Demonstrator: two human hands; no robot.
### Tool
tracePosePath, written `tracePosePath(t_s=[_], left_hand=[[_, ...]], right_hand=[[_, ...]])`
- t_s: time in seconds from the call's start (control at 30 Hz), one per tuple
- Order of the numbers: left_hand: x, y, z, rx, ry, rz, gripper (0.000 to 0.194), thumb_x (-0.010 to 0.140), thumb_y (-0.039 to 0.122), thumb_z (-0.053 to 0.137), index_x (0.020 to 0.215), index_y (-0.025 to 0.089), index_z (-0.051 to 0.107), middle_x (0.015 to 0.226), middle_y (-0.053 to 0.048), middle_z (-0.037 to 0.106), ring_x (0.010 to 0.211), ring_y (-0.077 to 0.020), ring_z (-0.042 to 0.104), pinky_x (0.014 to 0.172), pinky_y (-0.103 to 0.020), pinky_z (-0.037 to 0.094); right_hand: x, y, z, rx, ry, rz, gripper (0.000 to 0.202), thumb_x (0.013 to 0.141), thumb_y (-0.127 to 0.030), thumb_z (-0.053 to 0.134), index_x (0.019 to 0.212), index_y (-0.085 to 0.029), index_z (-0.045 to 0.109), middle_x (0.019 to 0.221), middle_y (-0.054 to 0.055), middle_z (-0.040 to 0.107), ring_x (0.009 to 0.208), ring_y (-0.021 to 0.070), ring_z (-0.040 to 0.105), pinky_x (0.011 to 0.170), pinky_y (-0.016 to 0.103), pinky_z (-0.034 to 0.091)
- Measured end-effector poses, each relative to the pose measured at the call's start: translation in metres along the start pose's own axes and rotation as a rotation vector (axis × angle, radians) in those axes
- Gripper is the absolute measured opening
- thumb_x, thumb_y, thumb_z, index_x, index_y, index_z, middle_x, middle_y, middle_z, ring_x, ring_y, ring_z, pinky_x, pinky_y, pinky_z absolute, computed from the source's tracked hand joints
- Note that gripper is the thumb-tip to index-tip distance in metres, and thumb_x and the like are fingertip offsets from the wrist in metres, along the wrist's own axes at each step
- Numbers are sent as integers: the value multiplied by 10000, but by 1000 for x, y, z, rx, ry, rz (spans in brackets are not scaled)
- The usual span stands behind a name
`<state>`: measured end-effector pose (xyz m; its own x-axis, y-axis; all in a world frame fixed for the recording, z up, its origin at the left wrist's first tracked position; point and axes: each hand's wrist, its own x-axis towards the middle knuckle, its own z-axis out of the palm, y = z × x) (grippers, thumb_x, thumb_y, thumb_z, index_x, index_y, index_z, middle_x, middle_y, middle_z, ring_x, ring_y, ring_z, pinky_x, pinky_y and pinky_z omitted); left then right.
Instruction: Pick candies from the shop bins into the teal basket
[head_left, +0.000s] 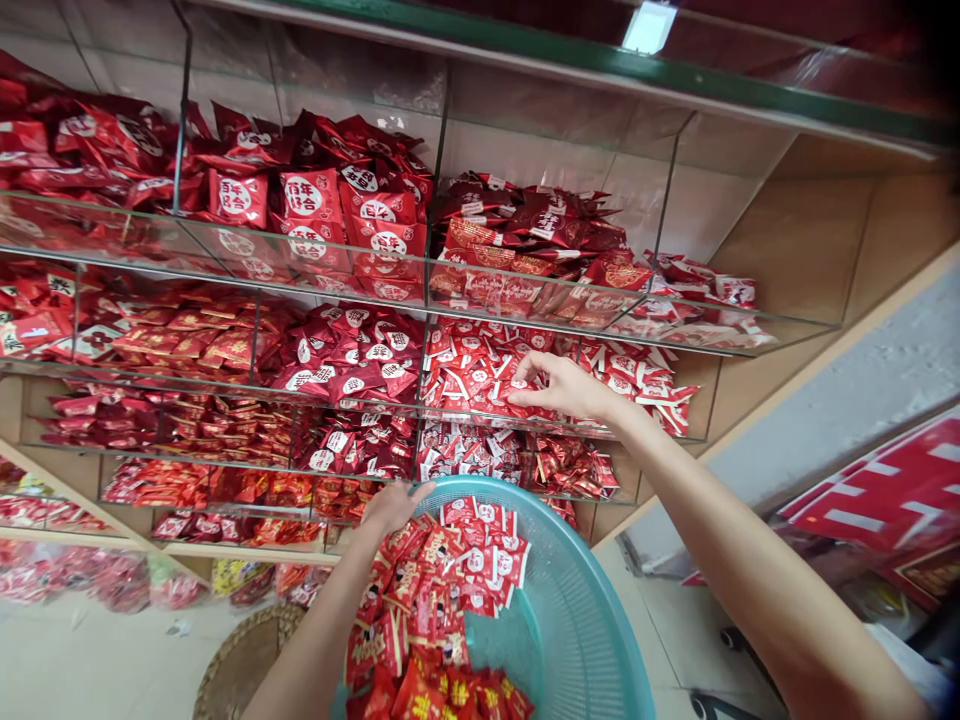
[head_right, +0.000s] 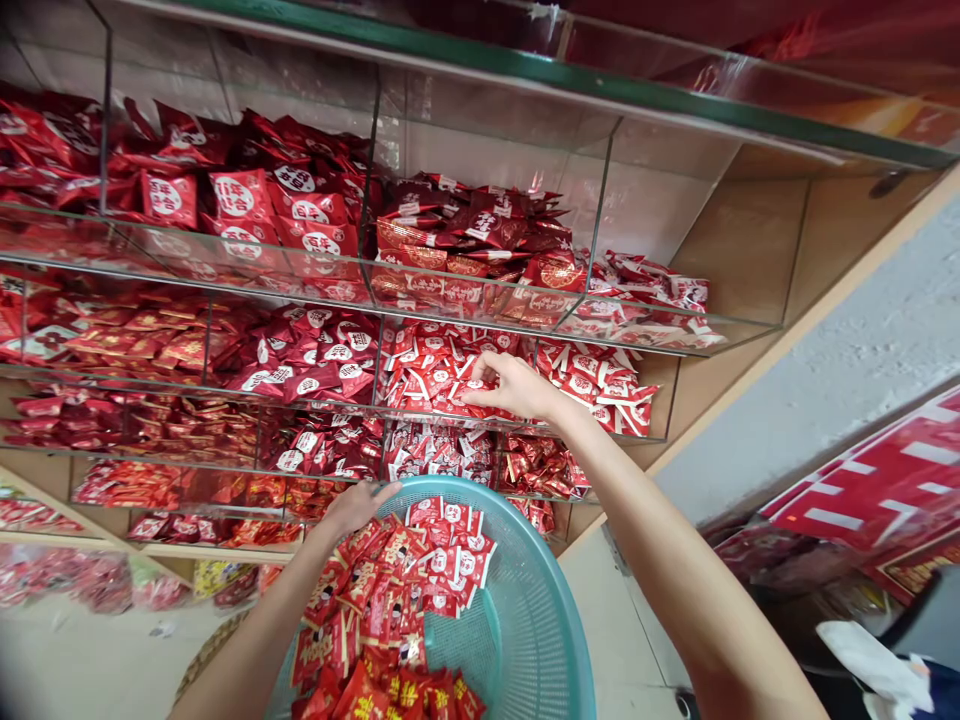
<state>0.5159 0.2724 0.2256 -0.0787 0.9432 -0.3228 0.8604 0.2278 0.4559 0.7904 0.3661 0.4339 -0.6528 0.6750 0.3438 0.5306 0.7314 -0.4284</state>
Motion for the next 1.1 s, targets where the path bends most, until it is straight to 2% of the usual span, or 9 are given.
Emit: tracePosePath(t_s=[0.1, 0.2, 0.27, 0.33, 0.5, 0.63, 0.9, 1.0, 1.1], left_hand=[[0, 0, 1, -6, 0, -7, 780, 841, 763, 273, 1042, 149, 711, 1165, -193, 719, 1101, -340, 667, 879, -360, 495], [2, -1, 2, -16, 6, -7, 763, 845, 753, 286, 1047, 153, 712, 1149, -193, 724, 1084, -341, 674, 870, -368, 498], [2, -2, 3, -13, 7, -8, 750, 849, 744, 288, 1023, 156, 720, 1133, -193, 730, 1067, -346, 679, 853, -375, 503], [3, -3, 5, -14, 5, -7, 741, 854, 737, 281, 993, 162, 727, 1123, -190, 734, 1059, -346, 681, 844, -373, 504], [3, -3, 5, -30, 5, -3, 773, 845, 758, 272, 1041, 162, 724, 1126, -189, 733, 1066, -346, 678, 841, -375, 500], [2, -2, 5, -37, 14, -12, 756, 845, 750, 300, 1056, 157, 719, 1090, -178, 746, 1047, -343, 687, 824, -363, 496], [0, 0, 4, -49, 22, -21, 751, 839, 752, 321, 1111, 175, 717, 1172, -173, 724, 1102, -335, 667, 846, -346, 489], [1, -1, 5, -49, 27, -10, 749, 836, 759, 322, 1094, 180, 722, 1169, -167, 727, 1120, -331, 660, 871, -341, 483], [3, -2, 5, -38, 12, -20, 764, 834, 770, 301, 1061, 175, 724, 1147, -177, 731, 1105, -343, 665, 862, -358, 489]], right_hand=[[-10, -14, -1, 25, 54, -31, 343, 795, -512, 694, 862, -201, 564, 874, 13, 646, 763, 163, 568, 721, 296, 432], [-26, -35, 13, 81, 70, -79, 324, 816, -492, 695, 892, -206, 563, 921, 22, 646, 819, 167, 578, 768, 308, 445], [-38, -45, 36, 118, 36, -93, 307, 827, -474, 699, 913, -212, 565, 941, 22, 643, 864, 171, 579, 809, 315, 443], [-49, -46, 68, 125, -30, -81, 294, 827, -456, 710, 932, -219, 570, 957, 15, 645, 907, 177, 574, 840, 321, 433], [-62, -19, 150, 10, -229, -4, 298, 788, -410, 766, 922, -207, 594, 975, 34, 667, 957, 208, 574, 853, 327, 415], [-63, -5, 183, -61, -303, 14, 266, 808, -395, 751, 928, -202, 613, 958, 43, 685, 950, 216, 580, 841, 325, 407], [-63, -5, 204, -149, -295, -27, 259, 839, -395, 715, 973, -196, 618, 1029, 61, 663, 1002, 230, 574, 872, 352, 417], [-67, -6, 198, -165, -247, -62, 288, 841, -413, 706, 1000, -193, 610, 1071, 74, 647, 1016, 230, 576, 864, 352, 433], [-67, -14, 178, -153, -171, -121, 287, 882, -441, 646, 1019, -193, 605, 1065, 74, 652, 999, 217, 584, 863, 349, 443]])
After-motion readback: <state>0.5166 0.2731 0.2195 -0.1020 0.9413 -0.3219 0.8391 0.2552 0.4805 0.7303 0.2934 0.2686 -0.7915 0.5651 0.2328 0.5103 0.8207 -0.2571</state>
